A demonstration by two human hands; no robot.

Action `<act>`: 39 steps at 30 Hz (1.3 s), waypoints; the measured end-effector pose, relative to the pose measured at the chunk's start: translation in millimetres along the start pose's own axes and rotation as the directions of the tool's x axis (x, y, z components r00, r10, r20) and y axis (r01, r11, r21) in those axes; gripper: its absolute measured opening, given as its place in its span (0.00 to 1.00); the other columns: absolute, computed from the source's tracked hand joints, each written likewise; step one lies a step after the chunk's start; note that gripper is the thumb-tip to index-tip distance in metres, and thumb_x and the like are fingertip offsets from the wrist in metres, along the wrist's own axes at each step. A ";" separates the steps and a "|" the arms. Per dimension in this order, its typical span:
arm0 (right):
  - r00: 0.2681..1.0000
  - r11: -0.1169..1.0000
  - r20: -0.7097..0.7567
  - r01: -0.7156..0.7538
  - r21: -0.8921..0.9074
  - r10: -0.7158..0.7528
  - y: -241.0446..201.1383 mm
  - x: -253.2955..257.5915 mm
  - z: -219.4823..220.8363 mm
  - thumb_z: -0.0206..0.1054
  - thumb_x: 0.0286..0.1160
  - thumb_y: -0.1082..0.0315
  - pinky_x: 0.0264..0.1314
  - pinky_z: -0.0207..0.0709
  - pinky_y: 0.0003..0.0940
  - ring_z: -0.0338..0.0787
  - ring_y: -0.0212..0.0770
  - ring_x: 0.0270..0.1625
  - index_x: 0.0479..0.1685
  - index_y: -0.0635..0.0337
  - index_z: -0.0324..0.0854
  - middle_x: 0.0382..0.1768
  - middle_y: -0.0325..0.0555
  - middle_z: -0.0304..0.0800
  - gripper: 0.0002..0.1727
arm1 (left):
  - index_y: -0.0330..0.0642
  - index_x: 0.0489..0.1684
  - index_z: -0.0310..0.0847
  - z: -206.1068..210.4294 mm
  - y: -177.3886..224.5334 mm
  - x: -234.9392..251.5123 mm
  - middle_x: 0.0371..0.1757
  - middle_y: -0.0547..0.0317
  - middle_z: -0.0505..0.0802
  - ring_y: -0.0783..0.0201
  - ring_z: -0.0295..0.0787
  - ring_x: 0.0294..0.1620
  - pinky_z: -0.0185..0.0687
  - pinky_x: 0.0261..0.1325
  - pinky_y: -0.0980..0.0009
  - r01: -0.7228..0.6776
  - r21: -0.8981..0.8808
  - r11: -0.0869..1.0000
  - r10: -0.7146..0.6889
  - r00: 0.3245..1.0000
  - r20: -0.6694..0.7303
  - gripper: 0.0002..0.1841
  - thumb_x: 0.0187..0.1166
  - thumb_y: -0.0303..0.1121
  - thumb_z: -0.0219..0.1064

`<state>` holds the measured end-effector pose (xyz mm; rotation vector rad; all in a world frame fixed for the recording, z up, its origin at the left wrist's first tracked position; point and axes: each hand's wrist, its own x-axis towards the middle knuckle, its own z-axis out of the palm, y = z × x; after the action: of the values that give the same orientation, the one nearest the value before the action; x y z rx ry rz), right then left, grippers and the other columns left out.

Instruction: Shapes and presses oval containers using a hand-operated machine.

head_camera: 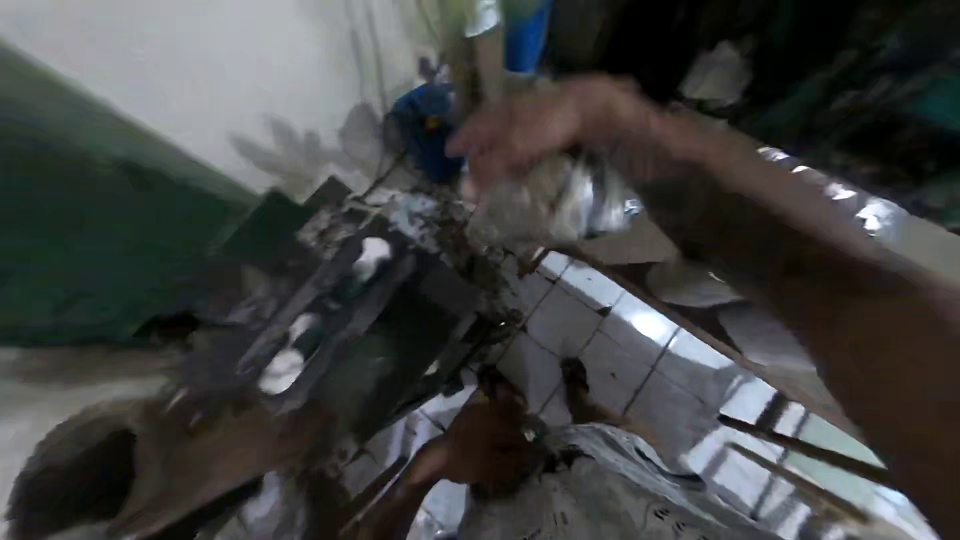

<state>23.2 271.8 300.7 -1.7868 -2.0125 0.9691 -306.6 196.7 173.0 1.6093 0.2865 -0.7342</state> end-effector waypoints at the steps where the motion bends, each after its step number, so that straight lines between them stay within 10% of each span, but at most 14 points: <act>1: 1.000 0.998 0.003 0.012 0.061 -0.012 12.2 -44.6 25.1 0.75 0.74 0.48 0.73 0.77 0.57 0.87 0.49 0.67 0.82 0.53 0.74 0.68 0.53 0.86 0.37 | 0.32 0.59 0.84 -7.1 11.4 16.6 0.48 0.50 0.92 0.64 0.88 0.47 0.85 0.59 0.61 -0.037 0.029 0.999 0.040 0.996 -0.079 0.14 0.82 0.30 0.63; 3: 0.998 0.983 0.045 -0.041 0.180 0.033 46.8 -136.6 84.7 0.84 0.61 0.54 0.65 0.81 0.58 0.88 0.52 0.60 0.78 0.55 0.77 0.63 0.56 0.87 0.40 | 0.31 0.71 0.77 -30.9 42.6 59.7 0.60 0.43 0.89 0.57 0.88 0.58 0.82 0.66 0.58 -0.033 0.133 0.991 0.067 0.963 -0.260 0.19 0.85 0.31 0.59; 6: 0.897 0.871 0.220 -0.430 0.239 0.382 94.2 -247.0 174.3 0.82 0.67 0.57 0.83 0.63 0.66 0.68 0.65 0.85 0.90 0.60 0.59 0.85 0.65 0.66 0.50 | 0.33 0.81 0.69 -73.6 84.7 145.9 0.77 0.36 0.79 0.45 0.79 0.75 0.73 0.78 0.48 0.078 0.302 0.950 0.044 0.925 -0.377 0.24 0.90 0.36 0.57; 12: 0.599 0.555 0.151 -0.793 0.254 0.787 194.5 -331.6 350.4 0.68 0.71 0.34 0.92 0.49 0.62 0.59 0.60 0.92 0.91 0.58 0.59 0.90 0.58 0.60 0.53 | 0.29 0.60 0.82 -144.4 164.8 325.4 0.59 0.31 0.87 0.39 0.87 0.59 0.79 0.65 0.39 0.108 0.697 0.709 0.099 0.963 -0.250 0.20 0.89 0.41 0.61; 16: 0.598 0.526 0.205 -0.790 0.314 0.775 209.1 -336.6 343.8 0.70 0.69 0.32 0.90 0.55 0.59 0.58 0.59 0.92 0.90 0.62 0.59 0.90 0.59 0.59 0.55 | 0.29 0.48 0.85 -174.5 170.0 385.0 0.51 0.36 0.89 0.42 0.89 0.52 0.82 0.59 0.39 0.064 0.810 0.583 0.096 0.985 -0.147 0.19 0.85 0.42 0.65; 21: 0.574 0.496 0.162 -0.793 0.354 0.802 210.5 -336.6 350.9 0.73 0.64 0.32 0.88 0.58 0.61 0.62 0.60 0.90 0.90 0.57 0.61 0.88 0.57 0.63 0.56 | 0.32 0.54 0.86 -175.1 158.0 401.8 0.66 0.33 0.84 0.40 0.85 0.64 0.80 0.68 0.39 0.093 0.845 0.527 0.060 0.987 -0.146 0.22 0.82 0.47 0.69; 26: 0.516 0.321 0.141 -0.699 0.639 0.845 153.1 -333.4 296.4 0.66 0.84 0.51 0.91 0.53 0.58 0.67 0.61 0.87 0.84 0.62 0.69 0.83 0.64 0.71 0.34 | 0.32 0.62 0.83 -177.5 151.1 404.4 0.75 0.30 0.78 0.39 0.82 0.70 0.77 0.71 0.40 -0.048 0.803 0.595 0.190 0.978 -0.082 0.17 0.85 0.36 0.64; 29: 0.414 0.514 -0.347 -0.419 0.748 0.842 95.7 -355.2 243.2 0.67 0.83 0.58 0.79 0.75 0.49 0.86 0.54 0.70 0.67 0.67 0.83 0.65 0.61 0.88 0.23 | 0.31 0.61 0.84 -184.4 143.8 412.4 0.72 0.29 0.80 0.37 0.82 0.69 0.76 0.71 0.38 -0.107 0.763 0.638 0.235 0.970 -0.061 0.15 0.86 0.32 0.63; 32: 0.162 0.731 -0.824 -0.574 0.369 0.543 111.4 -385.1 227.5 0.68 0.80 0.53 0.67 0.83 0.51 0.93 0.51 0.57 0.53 0.65 0.90 0.51 0.55 0.95 0.21 | 0.32 0.66 0.82 -184.2 147.0 412.3 0.66 0.29 0.84 0.34 0.85 0.63 0.78 0.65 0.33 -0.044 0.776 0.630 0.147 0.987 -0.064 0.17 0.85 0.32 0.64; 35: 0.358 0.661 -0.768 -0.742 0.112 0.531 167.5 -412.8 217.9 0.70 0.73 0.38 0.89 0.62 0.57 0.89 0.53 0.67 0.58 0.60 0.89 0.55 0.52 0.94 0.33 | 0.34 0.70 0.79 -176.2 147.2 402.5 0.64 0.27 0.85 0.31 0.86 0.62 0.77 0.65 0.30 0.036 0.823 0.567 0.136 0.981 -0.137 0.26 0.81 0.44 0.71; 39: 0.440 0.777 -0.746 -0.609 0.161 0.499 193.0 -423.9 222.2 0.63 0.83 0.47 0.91 0.58 0.55 0.91 0.44 0.60 0.55 0.60 0.89 0.49 0.47 0.95 0.24 | 0.29 0.63 0.83 -172.7 142.4 396.5 0.69 0.27 0.82 0.31 0.81 0.69 0.73 0.70 0.32 -0.040 0.840 0.541 0.290 0.946 -0.142 0.19 0.83 0.37 0.68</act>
<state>118.7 -196.7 106.8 -2.4408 -0.9507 0.0724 128.7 245.9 49.2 2.6362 -0.0697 -0.5052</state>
